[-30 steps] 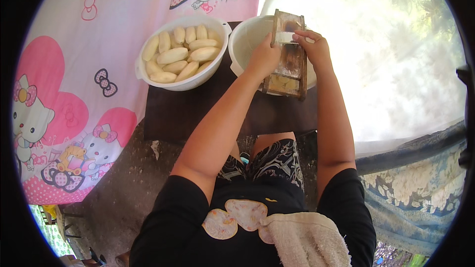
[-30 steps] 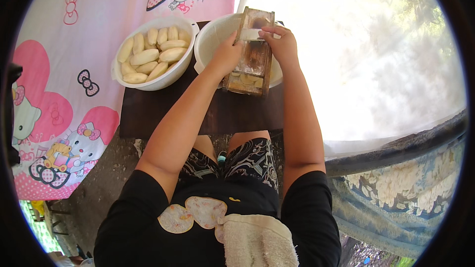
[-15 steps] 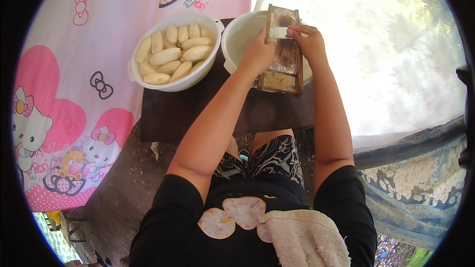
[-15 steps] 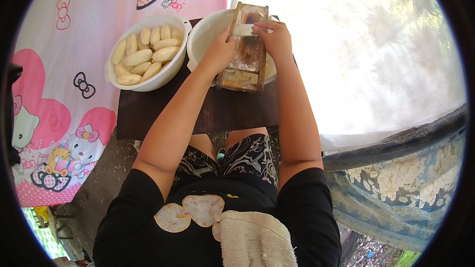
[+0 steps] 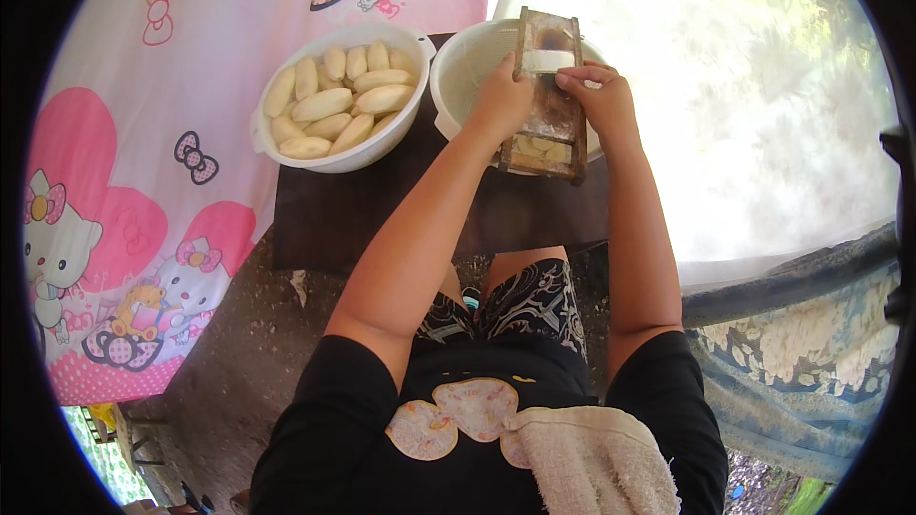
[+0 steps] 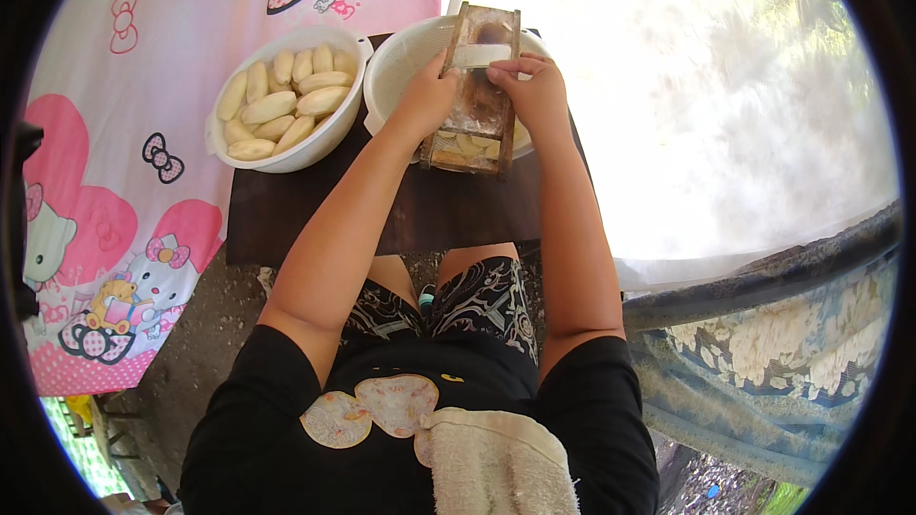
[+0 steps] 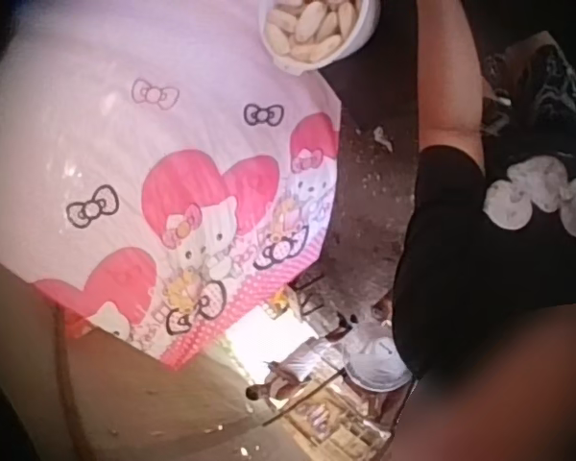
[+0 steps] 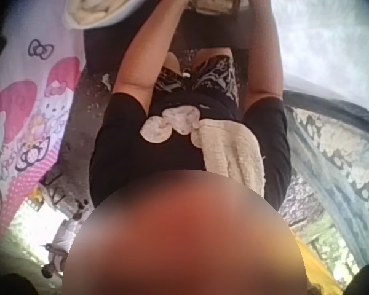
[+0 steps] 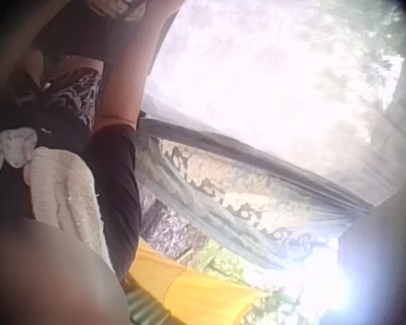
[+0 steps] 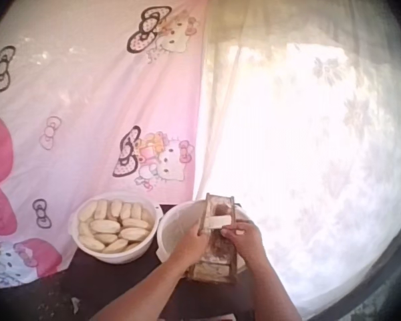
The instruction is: The person grates peeled white root vegetables using a handheld metal grater over a white bowl. They repeatedly pick up vegetables from a second bowl, grate them into the first bowl, and continue the process throughout the clip.
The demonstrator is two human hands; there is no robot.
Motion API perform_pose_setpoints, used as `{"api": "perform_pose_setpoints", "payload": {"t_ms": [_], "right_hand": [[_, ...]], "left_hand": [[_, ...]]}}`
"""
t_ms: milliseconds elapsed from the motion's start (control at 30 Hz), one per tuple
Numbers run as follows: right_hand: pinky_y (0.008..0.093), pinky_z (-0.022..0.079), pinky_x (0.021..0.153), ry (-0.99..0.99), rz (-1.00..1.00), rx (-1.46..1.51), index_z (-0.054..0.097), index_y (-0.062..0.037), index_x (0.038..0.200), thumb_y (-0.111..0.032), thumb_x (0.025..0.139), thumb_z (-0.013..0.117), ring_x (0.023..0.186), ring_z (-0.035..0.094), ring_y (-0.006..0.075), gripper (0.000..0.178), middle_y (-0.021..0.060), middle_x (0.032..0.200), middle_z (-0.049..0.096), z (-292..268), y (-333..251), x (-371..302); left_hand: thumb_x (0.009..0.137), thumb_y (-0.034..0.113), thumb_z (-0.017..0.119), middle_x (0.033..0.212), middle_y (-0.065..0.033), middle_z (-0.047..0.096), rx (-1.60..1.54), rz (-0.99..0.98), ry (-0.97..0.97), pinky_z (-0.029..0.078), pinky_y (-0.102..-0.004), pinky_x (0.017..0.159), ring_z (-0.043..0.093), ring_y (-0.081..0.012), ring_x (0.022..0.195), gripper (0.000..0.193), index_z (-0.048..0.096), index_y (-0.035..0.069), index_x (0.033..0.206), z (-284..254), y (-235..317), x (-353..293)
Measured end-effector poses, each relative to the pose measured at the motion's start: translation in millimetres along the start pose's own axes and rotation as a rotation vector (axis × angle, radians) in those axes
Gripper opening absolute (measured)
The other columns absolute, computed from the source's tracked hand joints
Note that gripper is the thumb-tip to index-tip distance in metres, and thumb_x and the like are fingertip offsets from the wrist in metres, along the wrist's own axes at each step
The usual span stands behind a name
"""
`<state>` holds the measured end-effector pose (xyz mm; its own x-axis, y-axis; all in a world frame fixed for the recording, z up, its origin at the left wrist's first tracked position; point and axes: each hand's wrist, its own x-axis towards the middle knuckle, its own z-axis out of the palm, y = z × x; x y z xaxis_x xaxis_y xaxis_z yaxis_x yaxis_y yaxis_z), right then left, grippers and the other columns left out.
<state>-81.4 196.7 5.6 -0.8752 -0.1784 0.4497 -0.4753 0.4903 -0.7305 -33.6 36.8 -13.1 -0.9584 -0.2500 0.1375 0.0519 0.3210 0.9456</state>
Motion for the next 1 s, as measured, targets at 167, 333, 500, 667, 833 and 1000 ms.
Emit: {"api": "perform_pose_setpoints", "payload": {"t_ms": [167, 333, 500, 667, 833, 1000], "right_hand": [[0.0296, 0.051, 0.079, -0.107, 0.272, 0.279, 0.074, -0.0023, 0.094, -0.017, 0.079, 0.077, 0.082, 0.065, 0.0164, 0.021, 0.0082, 0.089, 0.070, 6.7, -1.3, 35.1], [0.0286, 0.051, 0.078, -0.092, 0.214, 0.251, 0.073, -0.0007, 0.093, -0.014, 0.079, 0.075, 0.081, 0.065, 0.0161, 0.019, 0.0075, 0.088, 0.070, 6.7, -3.0, 22.2], [0.0276, 0.050, 0.075, -0.026, 0.015, 0.147, 0.073, 0.0001, 0.091, -0.014, 0.079, 0.075, 0.079, 0.063, 0.0150, 0.019, 0.0069, 0.085, 0.070, 4.3, 1.6, -2.3], [0.0256, 0.049, 0.071, -0.052, 0.241, 0.269, 0.072, 0.0005, 0.092, -0.013, 0.078, 0.076, 0.076, 0.062, 0.0130, 0.019, 0.0058, 0.083, 0.069, 11.2, 7.6, 31.4], [0.0256, 0.050, 0.067, -0.060, 0.244, 0.183, 0.070, 0.0004, 0.097, -0.017, 0.078, 0.076, 0.074, 0.062, 0.0123, 0.026, 0.0074, 0.081, 0.069, 16.5, 16.4, 65.2], [0.0364, 0.049, 0.085, 0.095, 0.170, -0.014, 0.061, -0.0048, 0.120, -0.027, 0.077, 0.080, 0.100, 0.061, 0.0229, 0.053, 0.0191, 0.112, 0.064, 9.2, 14.4, 82.8]], "left_hand": [[0.092, 0.025, 0.042, 0.135, -0.0281, 0.048, 0.031, 0.013, 0.012, 0.037, -0.0413, 0.105, 0.049, -0.0392, 0.125, 0.058, 0.034, 0.000, 0.145, -1.1, 2.9, -2.1], [0.093, 0.025, 0.042, 0.134, -0.0285, 0.049, 0.053, 0.014, 0.021, 0.037, -0.0417, 0.105, 0.049, -0.0394, 0.125, 0.058, 0.035, 0.001, 0.145, -1.8, 3.8, -2.9], [0.093, 0.025, 0.042, 0.134, -0.0287, 0.050, -0.001, 0.015, 0.023, 0.037, -0.0416, 0.105, 0.049, -0.0392, 0.124, 0.058, 0.034, 0.001, 0.145, 2.0, -0.1, -1.2], [0.093, 0.024, 0.043, 0.133, -0.0286, 0.050, 0.053, 0.061, 0.038, 0.038, -0.0422, 0.104, 0.050, -0.0395, 0.124, 0.058, 0.033, 0.001, 0.145, -0.4, 0.6, -1.8], [0.094, 0.022, 0.046, 0.133, -0.0280, 0.051, 0.082, 0.066, -0.018, 0.037, -0.0400, 0.105, 0.049, -0.0375, 0.125, 0.054, 0.038, -0.001, 0.142, -5.6, 7.2, -1.7], [0.095, 0.021, 0.048, 0.128, -0.0230, 0.056, 0.054, 0.156, -0.065, 0.038, -0.0364, 0.104, 0.053, -0.0319, 0.121, 0.049, 0.043, 0.002, 0.140, -18.1, 14.0, -1.1]]}}
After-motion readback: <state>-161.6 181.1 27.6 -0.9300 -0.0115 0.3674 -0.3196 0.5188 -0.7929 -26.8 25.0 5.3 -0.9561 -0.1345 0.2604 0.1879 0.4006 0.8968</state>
